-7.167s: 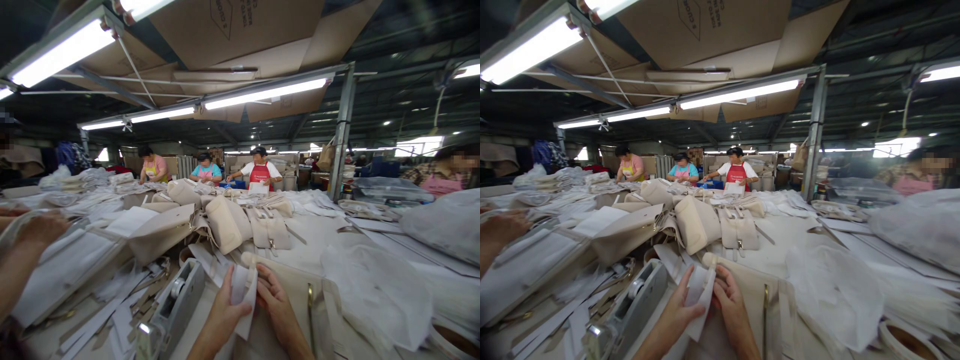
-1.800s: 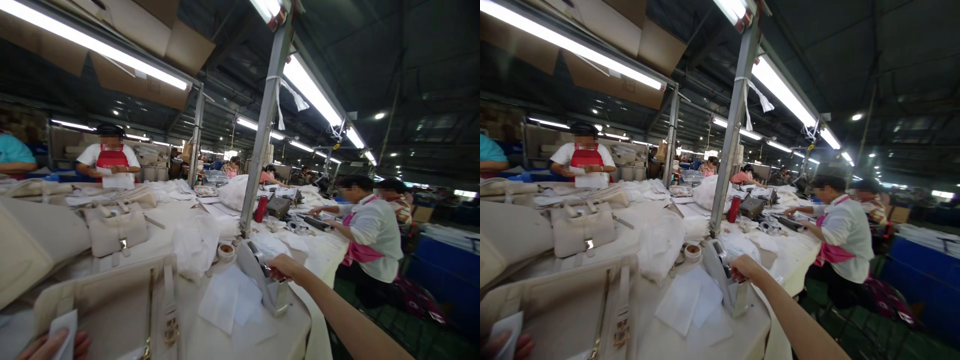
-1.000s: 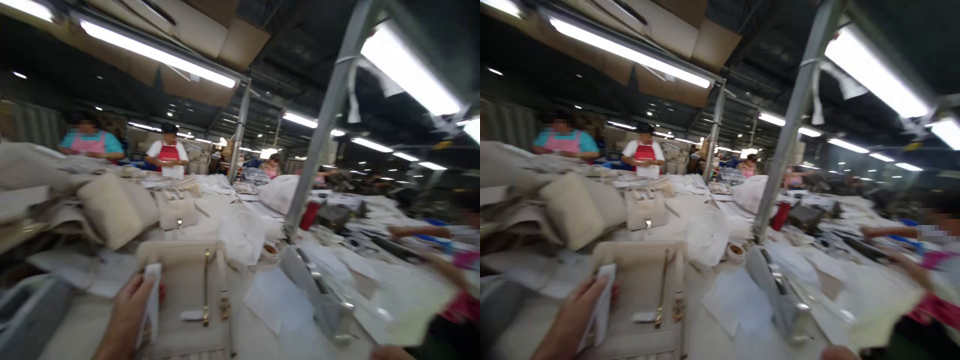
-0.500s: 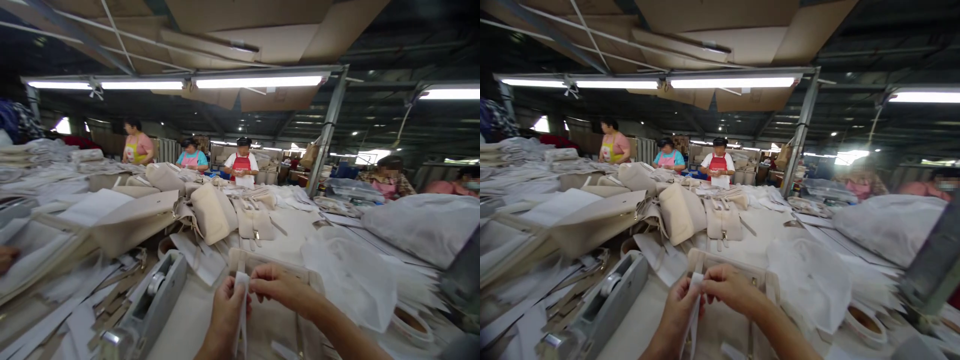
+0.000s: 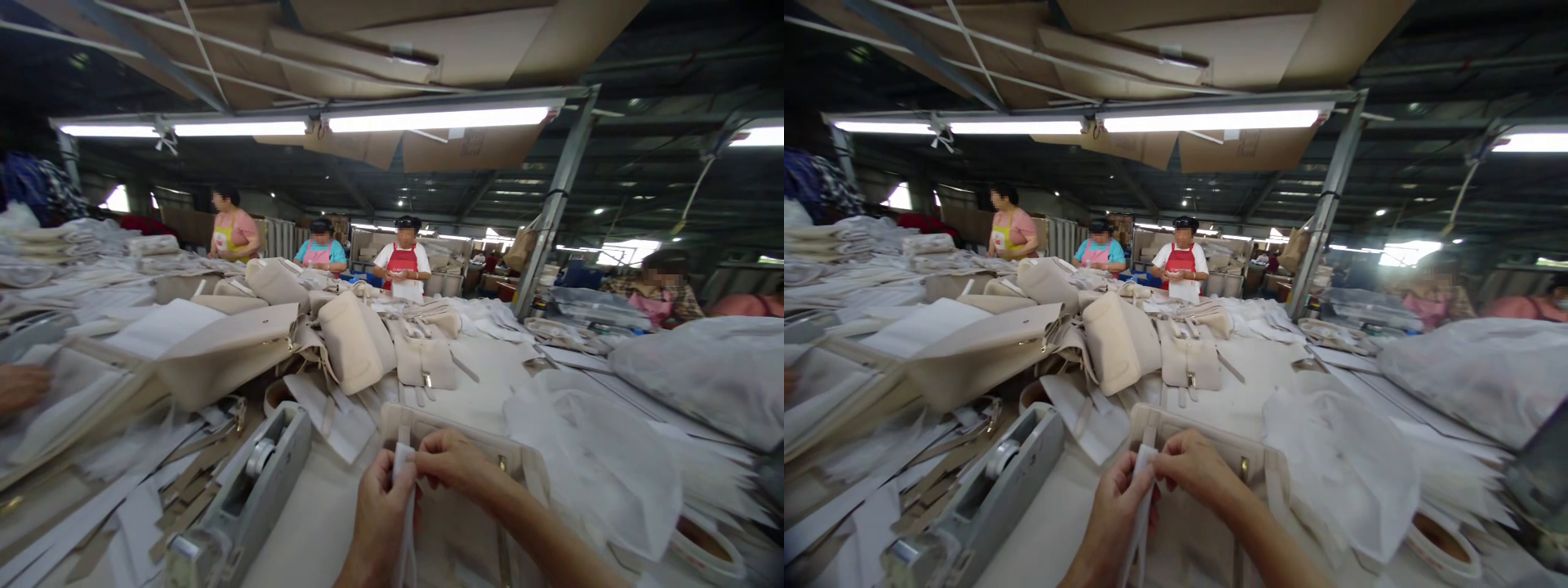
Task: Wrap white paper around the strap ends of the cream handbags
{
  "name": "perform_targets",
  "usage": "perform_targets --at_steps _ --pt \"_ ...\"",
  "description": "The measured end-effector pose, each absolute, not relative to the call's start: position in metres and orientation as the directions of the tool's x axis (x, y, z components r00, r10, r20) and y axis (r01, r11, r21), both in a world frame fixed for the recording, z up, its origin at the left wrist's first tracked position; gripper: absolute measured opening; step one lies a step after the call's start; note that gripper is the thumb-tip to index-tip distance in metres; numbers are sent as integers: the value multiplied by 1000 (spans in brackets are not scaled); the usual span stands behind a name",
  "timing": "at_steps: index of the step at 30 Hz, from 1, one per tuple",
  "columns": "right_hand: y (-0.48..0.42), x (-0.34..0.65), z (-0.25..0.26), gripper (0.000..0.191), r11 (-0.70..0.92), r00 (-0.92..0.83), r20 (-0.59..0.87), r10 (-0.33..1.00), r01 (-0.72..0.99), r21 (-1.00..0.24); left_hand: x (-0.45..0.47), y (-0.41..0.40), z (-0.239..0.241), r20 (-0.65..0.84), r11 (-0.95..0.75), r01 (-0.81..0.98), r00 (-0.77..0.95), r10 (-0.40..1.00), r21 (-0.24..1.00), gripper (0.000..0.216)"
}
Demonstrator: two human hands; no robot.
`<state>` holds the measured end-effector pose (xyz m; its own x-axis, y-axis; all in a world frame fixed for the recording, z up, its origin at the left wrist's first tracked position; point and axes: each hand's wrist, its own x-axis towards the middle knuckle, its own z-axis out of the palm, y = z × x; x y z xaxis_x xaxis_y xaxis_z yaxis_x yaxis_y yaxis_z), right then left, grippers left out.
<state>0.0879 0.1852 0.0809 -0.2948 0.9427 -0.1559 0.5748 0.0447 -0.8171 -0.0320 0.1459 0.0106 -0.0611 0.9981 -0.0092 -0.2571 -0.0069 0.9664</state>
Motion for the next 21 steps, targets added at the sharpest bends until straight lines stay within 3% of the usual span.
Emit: perform_targets --at_steps 10,16,21 --pt "183 102 79 15 -66 -440 -239 866 373 -925 -39 147 25 -153 143 -372 3 988 917 56" --pt "184 93 64 9 -60 -404 -203 892 338 -939 -47 155 13 -248 297 -477 165 955 827 56" --pt "183 87 52 15 -33 -347 -135 928 285 -958 -44 151 17 -234 258 -441 109 966 860 69"
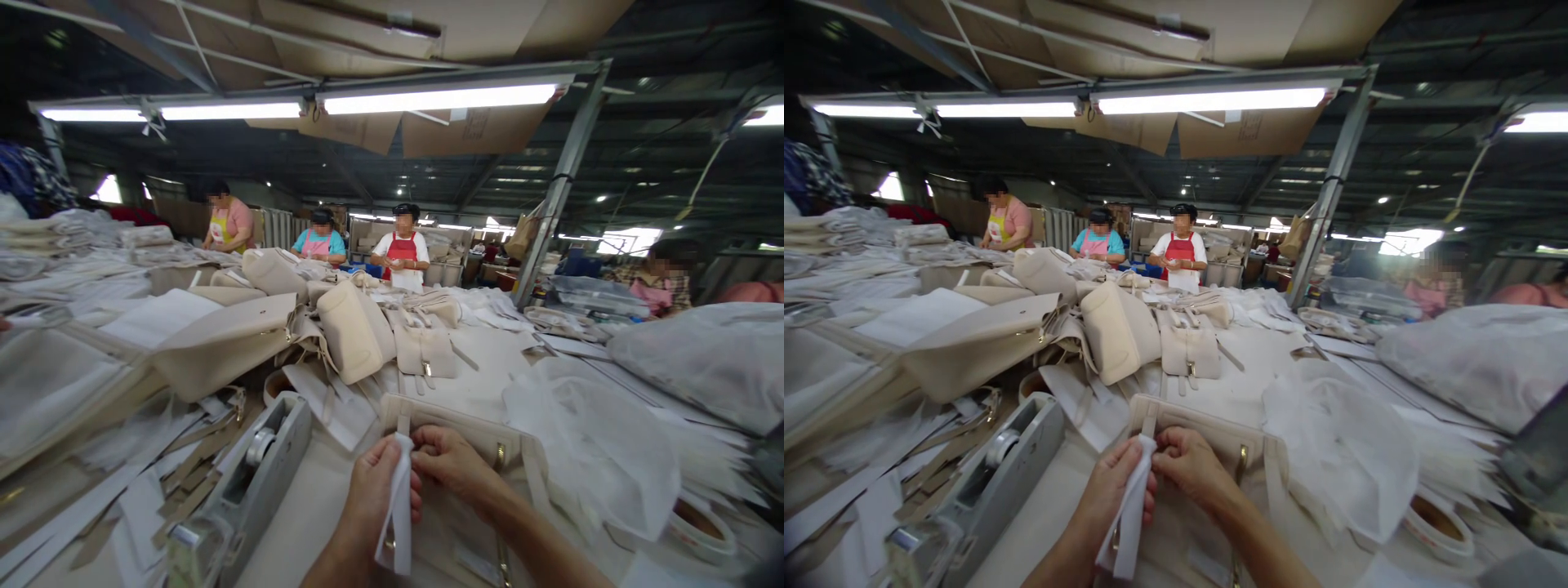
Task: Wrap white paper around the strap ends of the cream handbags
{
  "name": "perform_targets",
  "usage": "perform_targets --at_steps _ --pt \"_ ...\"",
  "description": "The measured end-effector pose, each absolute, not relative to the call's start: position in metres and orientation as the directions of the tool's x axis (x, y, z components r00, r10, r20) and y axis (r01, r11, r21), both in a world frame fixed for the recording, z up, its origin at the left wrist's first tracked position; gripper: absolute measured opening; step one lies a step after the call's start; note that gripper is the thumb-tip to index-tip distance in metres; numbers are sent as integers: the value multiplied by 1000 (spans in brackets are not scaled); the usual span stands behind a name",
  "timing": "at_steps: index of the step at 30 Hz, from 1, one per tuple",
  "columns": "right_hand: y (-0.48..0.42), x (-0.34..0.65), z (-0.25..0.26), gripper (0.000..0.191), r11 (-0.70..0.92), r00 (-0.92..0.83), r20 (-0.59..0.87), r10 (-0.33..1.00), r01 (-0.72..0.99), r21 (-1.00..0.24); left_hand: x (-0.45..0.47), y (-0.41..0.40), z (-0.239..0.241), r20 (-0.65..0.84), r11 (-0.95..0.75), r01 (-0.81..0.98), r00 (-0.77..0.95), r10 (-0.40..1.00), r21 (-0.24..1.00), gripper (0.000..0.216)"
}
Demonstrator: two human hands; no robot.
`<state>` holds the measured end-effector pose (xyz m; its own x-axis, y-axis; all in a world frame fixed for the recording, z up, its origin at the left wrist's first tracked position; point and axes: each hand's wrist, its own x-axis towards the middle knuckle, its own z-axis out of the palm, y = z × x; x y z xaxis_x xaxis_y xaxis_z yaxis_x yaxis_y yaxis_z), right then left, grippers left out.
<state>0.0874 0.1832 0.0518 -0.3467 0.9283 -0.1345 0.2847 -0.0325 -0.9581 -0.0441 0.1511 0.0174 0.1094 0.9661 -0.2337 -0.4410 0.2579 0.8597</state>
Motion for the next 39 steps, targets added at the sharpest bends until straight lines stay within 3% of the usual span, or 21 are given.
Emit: perform_targets --at_steps 6,17,25,32,34,39 --pt "180 90 56 22 7 -303 -82 949 282 -959 -40 143 30 -199 205 -309 51 979 929 78" --pt "175 85 58 21 8 -249 -83 965 343 -939 -45 137 30 -88 84 -181 -12 996 980 54" --pt "175 77 52 8 -203 -373 -209 904 57 -978 -45 138 28 -21 16 -212 -18 1000 977 56" --pt "170 68 50 32 -363 -531 -157 833 -309 -879 -47 143 22 10 -24 -260 -57 998 965 65" --pt "172 67 49 32 -425 -563 -181 806 -338 -840 -46 145 21 -29 19 -302 -28 999 953 68" --pt "183 72 33 53 -475 -601 -207 772 -328 -817 -44 147 27 -114 124 -366 50 992 922 73"
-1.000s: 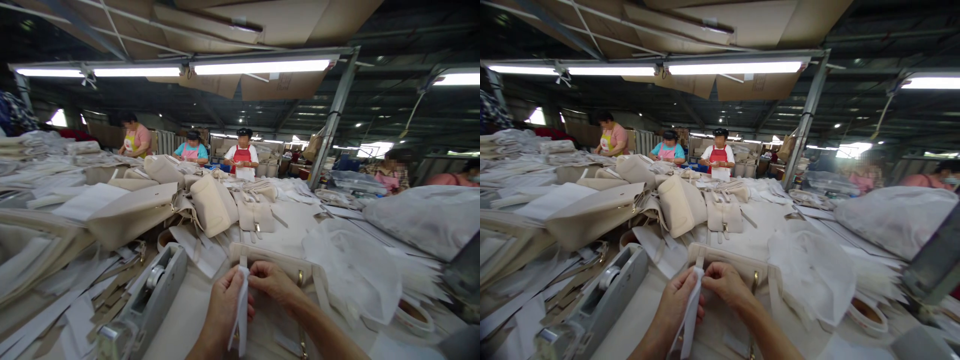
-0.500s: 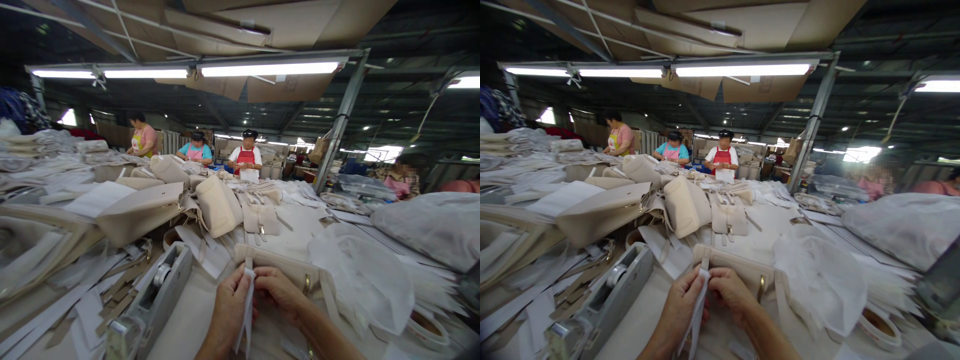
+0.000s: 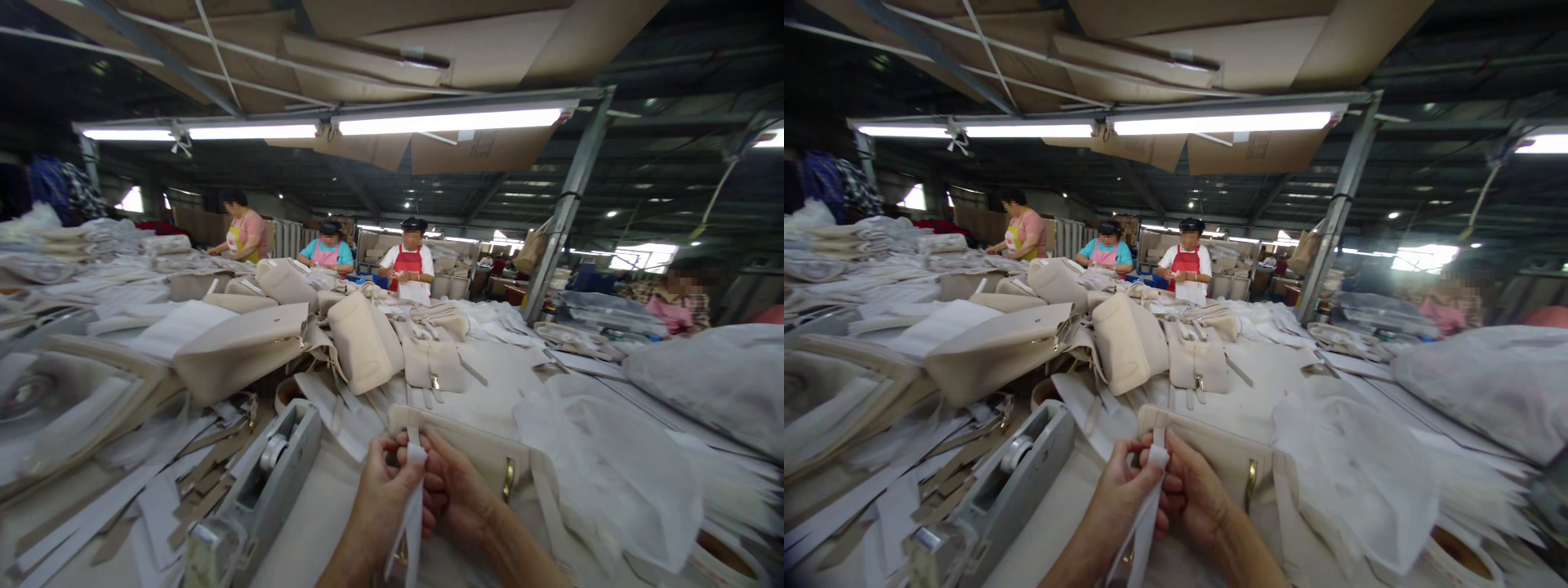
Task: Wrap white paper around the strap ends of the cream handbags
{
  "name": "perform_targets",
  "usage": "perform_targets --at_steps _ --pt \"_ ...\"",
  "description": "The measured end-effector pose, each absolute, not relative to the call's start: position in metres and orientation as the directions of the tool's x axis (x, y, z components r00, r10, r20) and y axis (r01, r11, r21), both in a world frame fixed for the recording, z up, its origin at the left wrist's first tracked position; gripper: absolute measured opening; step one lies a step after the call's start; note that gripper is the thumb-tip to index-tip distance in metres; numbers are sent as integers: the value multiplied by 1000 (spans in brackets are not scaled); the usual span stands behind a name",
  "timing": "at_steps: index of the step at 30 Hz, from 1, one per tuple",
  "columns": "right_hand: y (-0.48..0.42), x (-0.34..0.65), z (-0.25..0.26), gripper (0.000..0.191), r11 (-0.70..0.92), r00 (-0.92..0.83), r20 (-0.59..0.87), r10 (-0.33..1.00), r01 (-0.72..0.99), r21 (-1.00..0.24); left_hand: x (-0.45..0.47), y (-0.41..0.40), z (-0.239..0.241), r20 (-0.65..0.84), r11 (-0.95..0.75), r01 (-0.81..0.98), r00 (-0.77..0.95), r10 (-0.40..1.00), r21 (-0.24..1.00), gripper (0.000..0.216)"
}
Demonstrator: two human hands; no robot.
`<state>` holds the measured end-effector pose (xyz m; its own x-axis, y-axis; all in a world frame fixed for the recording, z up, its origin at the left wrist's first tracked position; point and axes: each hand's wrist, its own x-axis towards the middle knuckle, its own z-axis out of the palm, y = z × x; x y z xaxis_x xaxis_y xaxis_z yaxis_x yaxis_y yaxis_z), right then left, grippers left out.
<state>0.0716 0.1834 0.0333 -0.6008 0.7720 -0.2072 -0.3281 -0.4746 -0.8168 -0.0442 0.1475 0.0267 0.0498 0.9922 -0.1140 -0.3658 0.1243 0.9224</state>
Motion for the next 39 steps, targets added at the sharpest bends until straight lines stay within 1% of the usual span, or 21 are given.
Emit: perform_targets --at_steps 2,5,8,10,11,15,18,20,22,24,26,28,30,32,34,36,39 --pt "186 73 29 56 -421 -576 -186 796 -308 -853 -45 147 30 -108 124 -354 63 992 927 74" --pt "183 71 35 57 -312 -518 -116 847 -310 -898 -46 145 31 -90 108 -308 73 993 945 75" --pt "177 65 46 58 -240 -481 -105 871 -229 -943 -47 144 30 -56 74 -278 70 996 958 69" --pt "173 62 50 54 -228 -481 -120 868 -171 -959 -48 144 30 -50 66 -258 69 996 964 63" --pt "173 62 51 52 -221 -488 -114 865 -168 -961 -49 143 31 -50 68 -256 75 996 964 61" --pt "175 69 49 46 -211 -517 -66 854 -228 -951 -52 142 33 -65 105 -297 143 988 949 56" --pt "175 77 52 42 -255 -540 -82 838 -253 -933 -55 143 31 -66 121 -327 175 982 937 57" --pt "173 80 55 33 -253 -551 -64 832 -275 -928 -55 146 27 -47 108 -351 178 983 930 60" --pt "168 83 56 27 -238 -522 -50 851 -298 -925 -53 146 25 -30 90 -380 160 987 921 65" --pt "162 86 53 30 -226 -445 -74 892 -297 -928 -51 143 23 -52 97 -404 121 991 909 67" --pt "155 90 49 35 -205 -360 -103 927 -257 -944 -51 135 23 -109 141 -433 98 989 890 59" --pt "146 94 45 44 -180 -317 -113 941 -190 -965 -51 123 24 -177 219 -485 132 975 847 48" --pt "137 95 41 52 -163 -342 -101 934 -157 -974 -54 110 25 -208 291 -537 211 955 792 41" --pt "130 93 38 53 -141 -401 -51 915 -200 -970 -57 100 24 -203 321 -566 263 943 760 36" --pt "125 89 35 52 -113 -432 11 902 -259 -959 -60 94 22 -185 310 -579 266 946 754 34" --pt "124 84 32 50 -88 -407 25 913 -256 -963 -61 93 20 -174 293 -585 252 952 756 34" --pt "123 82 30 49 -81 -340 -19 940 -170 -982 -62 94 16 -163 279 -587 243 956 760 37"
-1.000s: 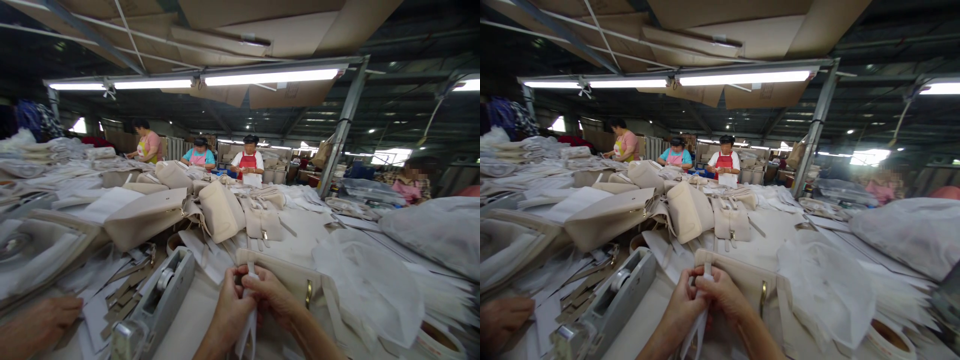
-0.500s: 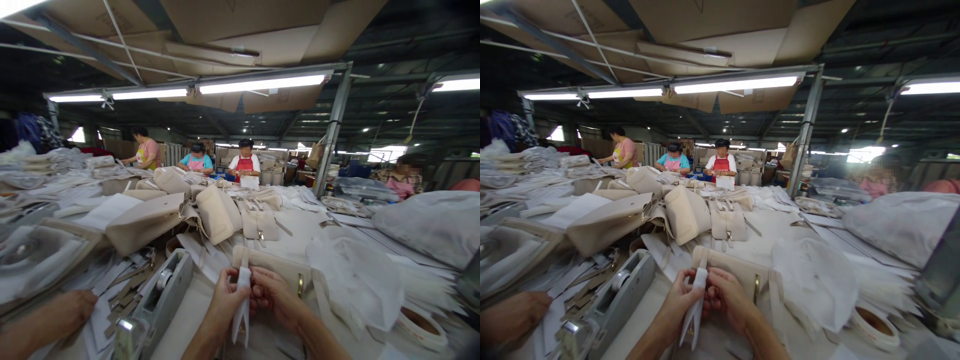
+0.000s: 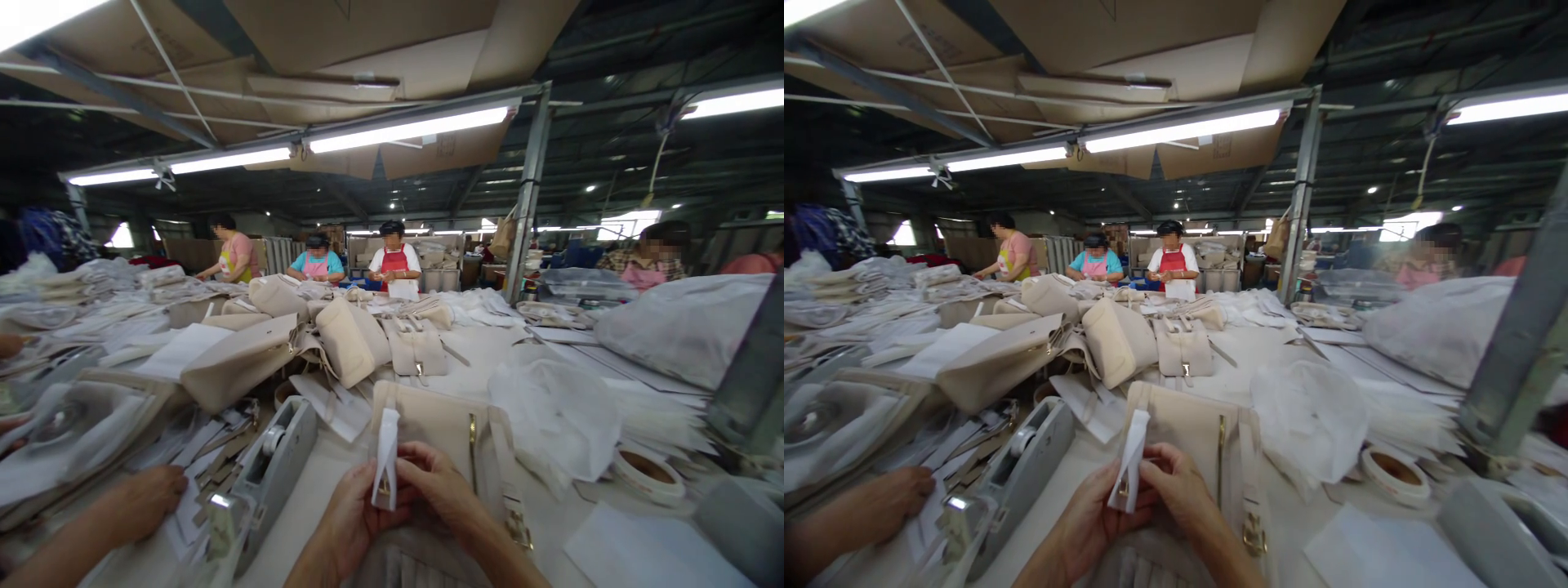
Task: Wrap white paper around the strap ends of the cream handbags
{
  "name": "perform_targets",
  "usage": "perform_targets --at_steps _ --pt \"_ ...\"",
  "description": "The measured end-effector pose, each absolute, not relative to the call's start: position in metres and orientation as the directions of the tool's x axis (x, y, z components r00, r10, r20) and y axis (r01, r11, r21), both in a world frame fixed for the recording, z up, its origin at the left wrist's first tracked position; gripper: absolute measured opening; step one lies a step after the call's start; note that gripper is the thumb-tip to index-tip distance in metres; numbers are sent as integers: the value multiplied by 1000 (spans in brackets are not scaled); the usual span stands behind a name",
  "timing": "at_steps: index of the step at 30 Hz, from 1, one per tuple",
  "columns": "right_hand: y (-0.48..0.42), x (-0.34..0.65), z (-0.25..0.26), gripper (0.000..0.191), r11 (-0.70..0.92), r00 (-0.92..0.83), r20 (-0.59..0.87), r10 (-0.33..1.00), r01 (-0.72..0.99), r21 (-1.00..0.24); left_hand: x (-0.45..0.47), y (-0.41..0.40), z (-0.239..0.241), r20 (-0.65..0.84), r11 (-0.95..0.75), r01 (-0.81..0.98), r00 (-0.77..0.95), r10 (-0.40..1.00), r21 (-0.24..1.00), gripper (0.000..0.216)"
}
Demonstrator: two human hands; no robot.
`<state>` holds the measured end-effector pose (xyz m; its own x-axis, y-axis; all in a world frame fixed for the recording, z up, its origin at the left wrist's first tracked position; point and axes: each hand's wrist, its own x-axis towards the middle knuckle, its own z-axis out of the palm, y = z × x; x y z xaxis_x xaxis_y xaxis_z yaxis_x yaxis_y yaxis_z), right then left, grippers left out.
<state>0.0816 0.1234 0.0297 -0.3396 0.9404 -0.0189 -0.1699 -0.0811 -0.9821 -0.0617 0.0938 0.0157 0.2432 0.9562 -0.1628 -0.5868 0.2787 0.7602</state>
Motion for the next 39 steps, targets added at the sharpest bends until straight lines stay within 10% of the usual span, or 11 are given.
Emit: perform_targets --at_steps 20,29,39 --pt "122 70 28 15 85 -165 32 986 325 -942 -68 96 8 -137 298 -565 310 941 770 41" --pt "104 52 30 12 143 -26 192 981 766 -627 -64 95 9 -115 273 -553 304 946 787 41" --pt "132 73 31 15 90 -216 21 976 315 -945 -70 98 8 -165 339 -514 354 921 788 36"
